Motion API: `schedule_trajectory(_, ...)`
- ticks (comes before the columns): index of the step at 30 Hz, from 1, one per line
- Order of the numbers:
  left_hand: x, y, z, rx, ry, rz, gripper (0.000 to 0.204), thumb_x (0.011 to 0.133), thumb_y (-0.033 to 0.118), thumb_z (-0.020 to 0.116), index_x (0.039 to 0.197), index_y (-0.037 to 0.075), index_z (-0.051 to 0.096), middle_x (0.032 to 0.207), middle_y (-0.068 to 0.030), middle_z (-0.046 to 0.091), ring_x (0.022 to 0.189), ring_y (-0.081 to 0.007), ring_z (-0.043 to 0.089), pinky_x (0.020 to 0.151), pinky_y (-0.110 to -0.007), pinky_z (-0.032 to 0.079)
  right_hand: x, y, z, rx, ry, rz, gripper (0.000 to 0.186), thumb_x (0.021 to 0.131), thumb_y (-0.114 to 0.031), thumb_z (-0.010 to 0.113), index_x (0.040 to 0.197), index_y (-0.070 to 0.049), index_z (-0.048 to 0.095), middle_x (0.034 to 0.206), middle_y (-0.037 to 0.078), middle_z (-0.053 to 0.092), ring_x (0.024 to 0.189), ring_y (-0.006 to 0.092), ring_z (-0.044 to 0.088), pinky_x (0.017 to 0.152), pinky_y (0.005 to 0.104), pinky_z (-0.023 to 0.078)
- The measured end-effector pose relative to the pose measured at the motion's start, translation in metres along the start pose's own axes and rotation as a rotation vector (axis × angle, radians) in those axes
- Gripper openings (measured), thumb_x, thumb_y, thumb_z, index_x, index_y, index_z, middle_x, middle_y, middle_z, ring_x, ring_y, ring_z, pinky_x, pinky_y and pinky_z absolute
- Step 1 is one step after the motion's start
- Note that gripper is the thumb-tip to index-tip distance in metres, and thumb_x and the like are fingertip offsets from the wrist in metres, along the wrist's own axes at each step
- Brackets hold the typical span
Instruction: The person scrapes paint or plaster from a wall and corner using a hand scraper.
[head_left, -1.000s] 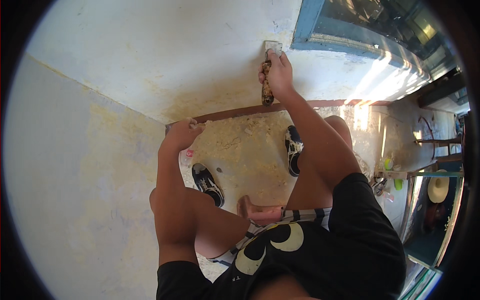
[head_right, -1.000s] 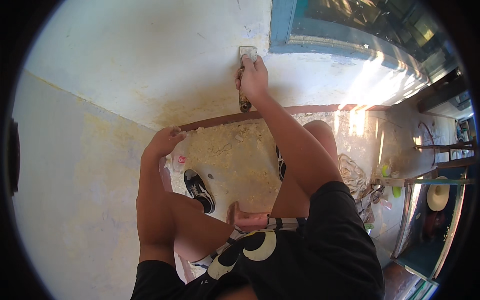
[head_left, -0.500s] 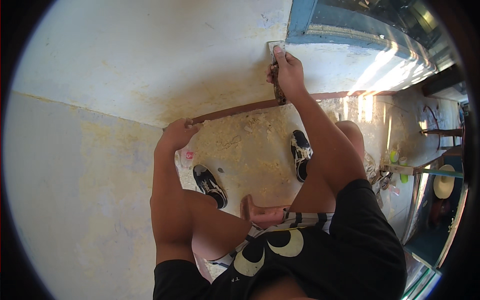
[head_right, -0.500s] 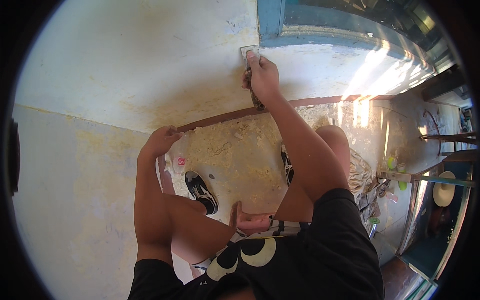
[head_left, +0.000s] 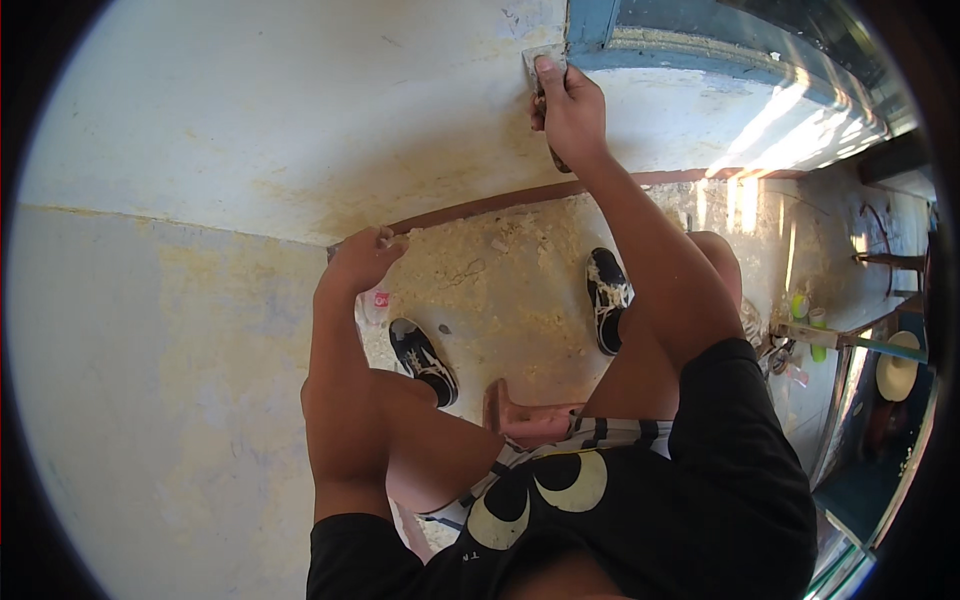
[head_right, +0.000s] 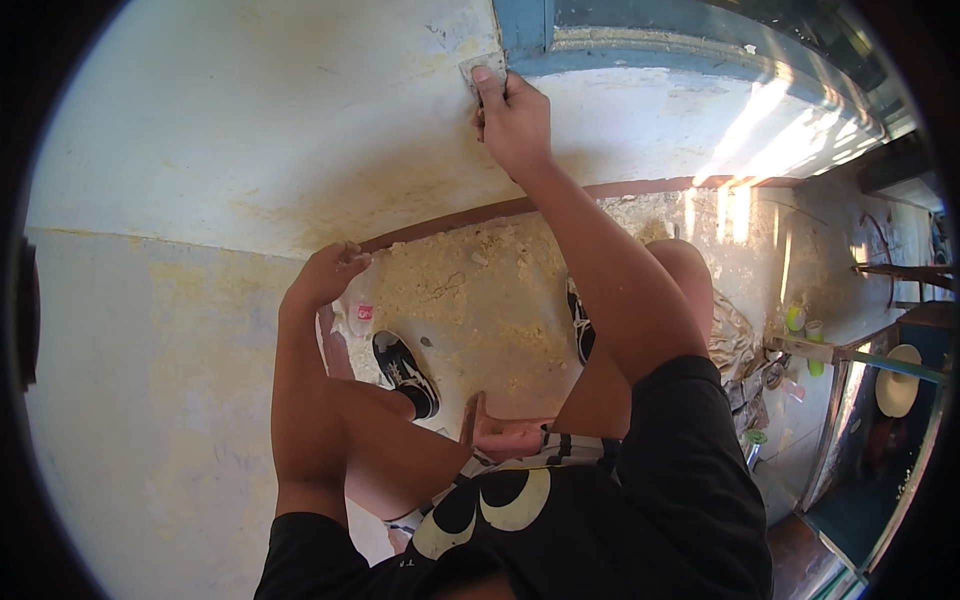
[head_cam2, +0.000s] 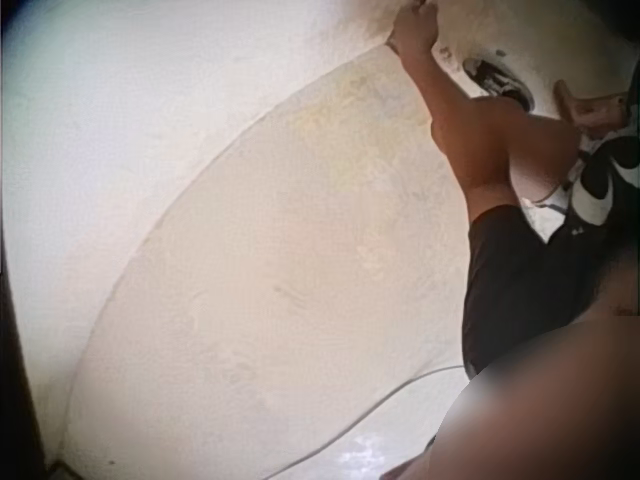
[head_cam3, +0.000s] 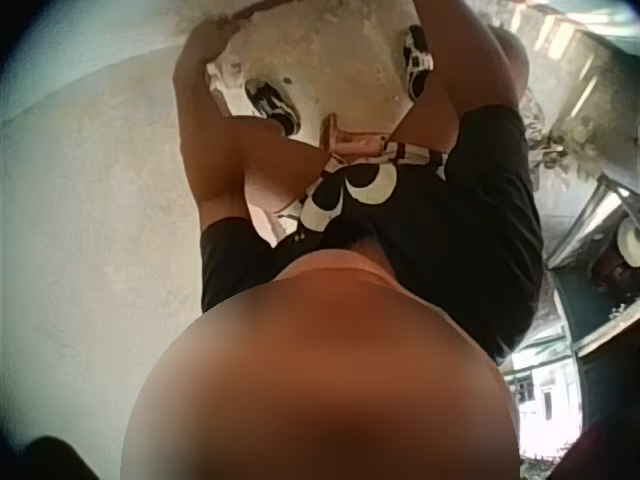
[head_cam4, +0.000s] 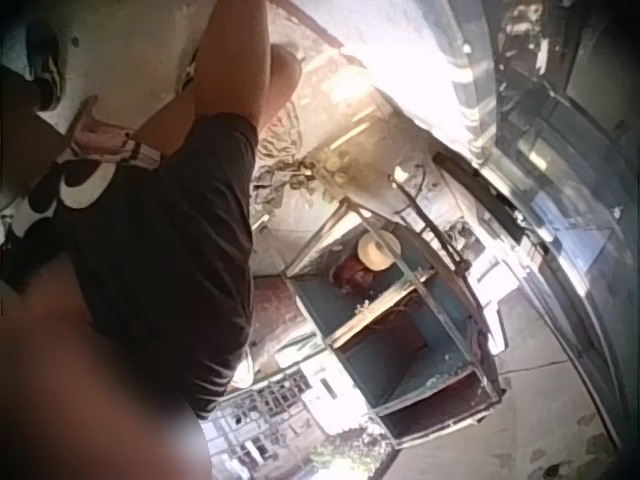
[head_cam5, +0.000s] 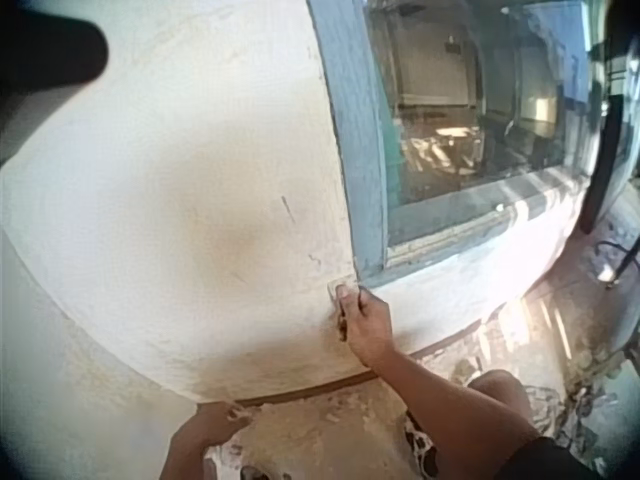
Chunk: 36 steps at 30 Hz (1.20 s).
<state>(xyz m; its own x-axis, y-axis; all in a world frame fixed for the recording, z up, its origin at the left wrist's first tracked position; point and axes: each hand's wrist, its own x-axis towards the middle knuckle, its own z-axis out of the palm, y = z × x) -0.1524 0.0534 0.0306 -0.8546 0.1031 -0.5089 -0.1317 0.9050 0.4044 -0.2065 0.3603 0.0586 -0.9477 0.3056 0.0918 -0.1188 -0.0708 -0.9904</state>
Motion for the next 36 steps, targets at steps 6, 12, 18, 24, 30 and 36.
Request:
schedule_trajectory(6, -0.007, -0.002, -0.006, 0.037, 0.008, -0.005, 0.051, 0.085, 0.037, 0.065, 0.118, -0.001, 0.056, 0.110, -0.0184, 0.062, 0.103, -0.0285, 0.060, 0.089, -0.036, 0.046, -0.011, 0.006, 0.005, 0.065, 0.085, 0.127, 0.042, 0.094, -0.041, 0.054, 0.077, -0.003, 0.054, 0.058, 0.004, 0.053, 0.045, 0.0114, 0.051, 0.044, 0.0253, 0.044)
schedule_trajectory(12, -0.009, -0.007, -0.010, 0.007, 0.023, -0.017, 0.051, 0.085, 0.037, 0.064, 0.120, 0.000, 0.056, 0.112, -0.0186, 0.061, 0.104, -0.0294, 0.059, 0.089, -0.036, 0.046, -0.012, 0.003, 0.008, 0.095, 0.034, 0.162, 0.041, 0.094, -0.042, 0.054, 0.079, -0.003, 0.055, 0.058, 0.004, 0.053, 0.045, 0.0118, 0.051, 0.043, 0.0252, 0.043)
schedule_trajectory(18, -0.013, 0.002, -0.008, -0.032, 0.027, -0.002, 0.050, 0.085, 0.037, 0.064, 0.120, 0.001, 0.056, 0.111, -0.0180, 0.062, 0.102, -0.0292, 0.060, 0.088, -0.036, 0.046, -0.011, -0.006, 0.008, 0.049, 0.035, 0.136, 0.040, 0.095, -0.041, 0.053, 0.079, -0.003, 0.054, 0.057, 0.004, 0.053, 0.044, 0.0118, 0.051, 0.043, 0.0254, 0.043)
schedule_trajectory(24, -0.016, -0.002, -0.005, 0.005, 0.019, 0.007, 0.049, 0.085, 0.036, 0.064, 0.118, 0.001, 0.057, 0.108, -0.0178, 0.063, 0.100, -0.0288, 0.060, 0.087, -0.036, 0.047, -0.010, -0.013, 0.013, 0.066, 0.060, 0.110, 0.040, 0.094, -0.041, 0.053, 0.077, -0.004, 0.053, 0.057, 0.005, 0.053, 0.044, 0.0117, 0.051, 0.042, 0.0253, 0.043)
schedule_trajectory(30, -0.017, 0.003, -0.001, 0.072, 0.000, 0.019, 0.048, 0.085, 0.036, 0.065, 0.117, 0.000, 0.058, 0.106, -0.0177, 0.064, 0.100, -0.0280, 0.060, 0.087, -0.036, 0.047, -0.011, -0.018, 0.012, 0.079, 0.072, 0.124, 0.041, 0.094, -0.041, 0.054, 0.076, -0.004, 0.052, 0.057, 0.005, 0.053, 0.044, 0.0117, 0.050, 0.043, 0.0257, 0.043)
schedule_trajectory(36, -0.014, 0.003, -0.002, 0.085, -0.008, 0.042, 0.049, 0.084, 0.037, 0.065, 0.117, 0.001, 0.058, 0.106, -0.0174, 0.064, 0.100, -0.0281, 0.061, 0.087, -0.037, 0.047, -0.015, -0.025, 0.015, 0.068, 0.085, 0.178, 0.041, 0.094, -0.040, 0.054, 0.077, -0.004, 0.052, 0.057, 0.006, 0.054, 0.044, 0.0123, 0.051, 0.043, 0.0259, 0.043)
